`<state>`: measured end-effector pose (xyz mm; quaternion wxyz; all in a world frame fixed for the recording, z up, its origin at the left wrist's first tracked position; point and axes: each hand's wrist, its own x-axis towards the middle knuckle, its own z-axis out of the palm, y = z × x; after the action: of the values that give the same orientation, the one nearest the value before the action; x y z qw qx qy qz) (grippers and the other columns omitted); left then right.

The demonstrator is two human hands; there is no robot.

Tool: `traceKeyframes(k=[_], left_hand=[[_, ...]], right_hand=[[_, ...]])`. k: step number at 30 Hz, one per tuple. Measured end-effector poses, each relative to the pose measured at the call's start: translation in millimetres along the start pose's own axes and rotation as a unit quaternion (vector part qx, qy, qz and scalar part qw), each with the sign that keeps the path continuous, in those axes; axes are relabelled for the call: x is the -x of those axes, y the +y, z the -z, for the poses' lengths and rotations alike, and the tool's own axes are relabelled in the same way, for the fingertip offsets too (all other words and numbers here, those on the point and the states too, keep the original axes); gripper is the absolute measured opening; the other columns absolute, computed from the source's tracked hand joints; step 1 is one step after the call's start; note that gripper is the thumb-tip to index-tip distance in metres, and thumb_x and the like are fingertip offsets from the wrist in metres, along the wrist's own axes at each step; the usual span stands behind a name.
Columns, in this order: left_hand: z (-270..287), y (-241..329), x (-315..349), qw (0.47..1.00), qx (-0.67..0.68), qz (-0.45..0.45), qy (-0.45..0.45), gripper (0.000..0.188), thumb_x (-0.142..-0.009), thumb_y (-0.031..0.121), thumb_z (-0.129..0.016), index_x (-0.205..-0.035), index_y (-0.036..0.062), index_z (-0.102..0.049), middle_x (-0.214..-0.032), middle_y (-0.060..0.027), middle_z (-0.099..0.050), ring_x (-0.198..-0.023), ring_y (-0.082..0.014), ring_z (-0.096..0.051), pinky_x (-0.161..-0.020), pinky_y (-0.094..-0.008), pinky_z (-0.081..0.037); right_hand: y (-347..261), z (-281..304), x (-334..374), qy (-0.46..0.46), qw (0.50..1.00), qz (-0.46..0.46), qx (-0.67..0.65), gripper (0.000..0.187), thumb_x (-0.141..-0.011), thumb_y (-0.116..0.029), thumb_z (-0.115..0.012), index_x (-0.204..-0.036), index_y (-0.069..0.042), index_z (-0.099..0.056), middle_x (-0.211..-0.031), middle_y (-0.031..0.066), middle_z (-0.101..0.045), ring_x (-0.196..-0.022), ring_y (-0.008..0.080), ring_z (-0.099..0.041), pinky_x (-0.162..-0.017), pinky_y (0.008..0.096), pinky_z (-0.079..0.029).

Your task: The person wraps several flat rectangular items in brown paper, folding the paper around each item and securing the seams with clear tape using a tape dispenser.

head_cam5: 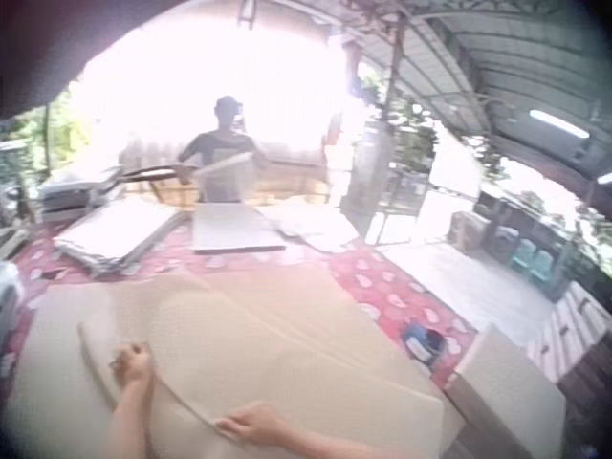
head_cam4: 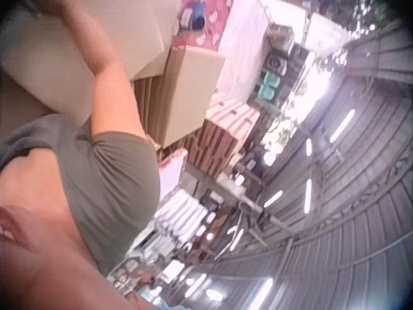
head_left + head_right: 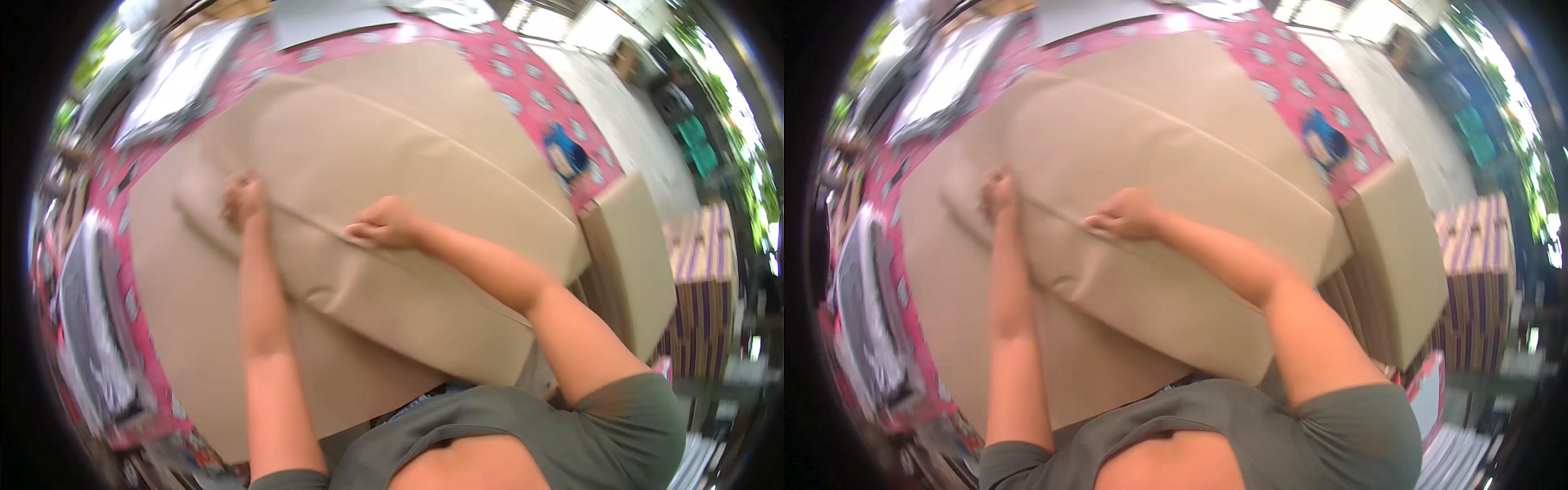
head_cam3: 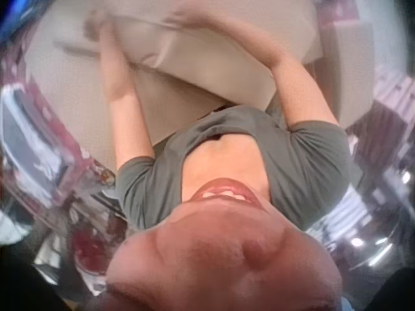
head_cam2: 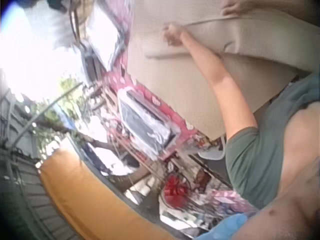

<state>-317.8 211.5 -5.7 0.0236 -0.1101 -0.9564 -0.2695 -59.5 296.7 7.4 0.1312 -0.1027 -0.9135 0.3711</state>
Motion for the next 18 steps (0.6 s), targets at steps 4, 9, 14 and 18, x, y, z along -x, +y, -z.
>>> traceKeyframes(k=[4, 9, 14, 18], left_hand=[[-5.4, -11.2, -2.4, 0.994, -0.091, -0.057, 0.032, 0.040, -0.085, 0.042, -0.049, -0.099, 0.0066, -0.060, -0.111, -0.0150, -0.057, -0.101, -0.0309, -0.055, -0.093, -0.0464, -0.035], [-20.8, 1.0, -0.8, 0.990, -0.088, -0.085, 0.064, 0.043, -0.085, 0.041, -0.051, -0.106, 0.0038, -0.058, -0.123, -0.0207, -0.045, -0.114, -0.0323, -0.044, -0.088, -0.0486, -0.038], [-21.3, -27.4, -21.6, 0.980, -0.188, -0.044, 0.054, 0.060, -0.082, 0.044, -0.053, -0.121, -0.0023, -0.046, -0.126, -0.0275, -0.042, -0.114, -0.0375, -0.046, -0.095, -0.0485, -0.037], [-21.6, -48.1, -25.3, 0.995, 0.004, -0.084, 0.058, 0.082, -0.080, 0.042, -0.056, -0.138, -0.0013, -0.018, -0.145, -0.0175, -0.022, -0.134, -0.0360, -0.017, -0.105, -0.0473, -0.025]], right_hand=[[-8.3, 13.6, 40.2, 0.019, 0.987, -0.062, -0.147, 0.020, -0.081, -0.025, -0.065, -0.073, -0.007, -0.061, -0.072, 0.0078, -0.061, -0.064, 0.0141, -0.056, -0.058, 0.0308, -0.043], [116.5, 200.9, 165.7, 0.311, 0.909, -0.057, 0.271, 0.044, -0.067, -0.020, -0.074, -0.100, -0.004, -0.051, -0.101, 0.0157, -0.055, -0.094, 0.0295, -0.055, -0.082, 0.0378, -0.045], [191.1, 260.3, 202.3, 0.200, 0.795, -0.411, 0.399, 0.095, -0.067, -0.029, -0.074, -0.138, -0.011, -0.014, -0.120, 0.0210, -0.051, -0.108, 0.0382, -0.051, -0.097, 0.0458, -0.032], [184.5, 252.2, 191.5, 0.226, 0.841, -0.365, 0.329, 0.084, -0.069, -0.028, -0.071, -0.138, -0.017, -0.024, -0.121, 0.0186, -0.053, -0.107, 0.0361, -0.054, -0.090, 0.0469, -0.040]])
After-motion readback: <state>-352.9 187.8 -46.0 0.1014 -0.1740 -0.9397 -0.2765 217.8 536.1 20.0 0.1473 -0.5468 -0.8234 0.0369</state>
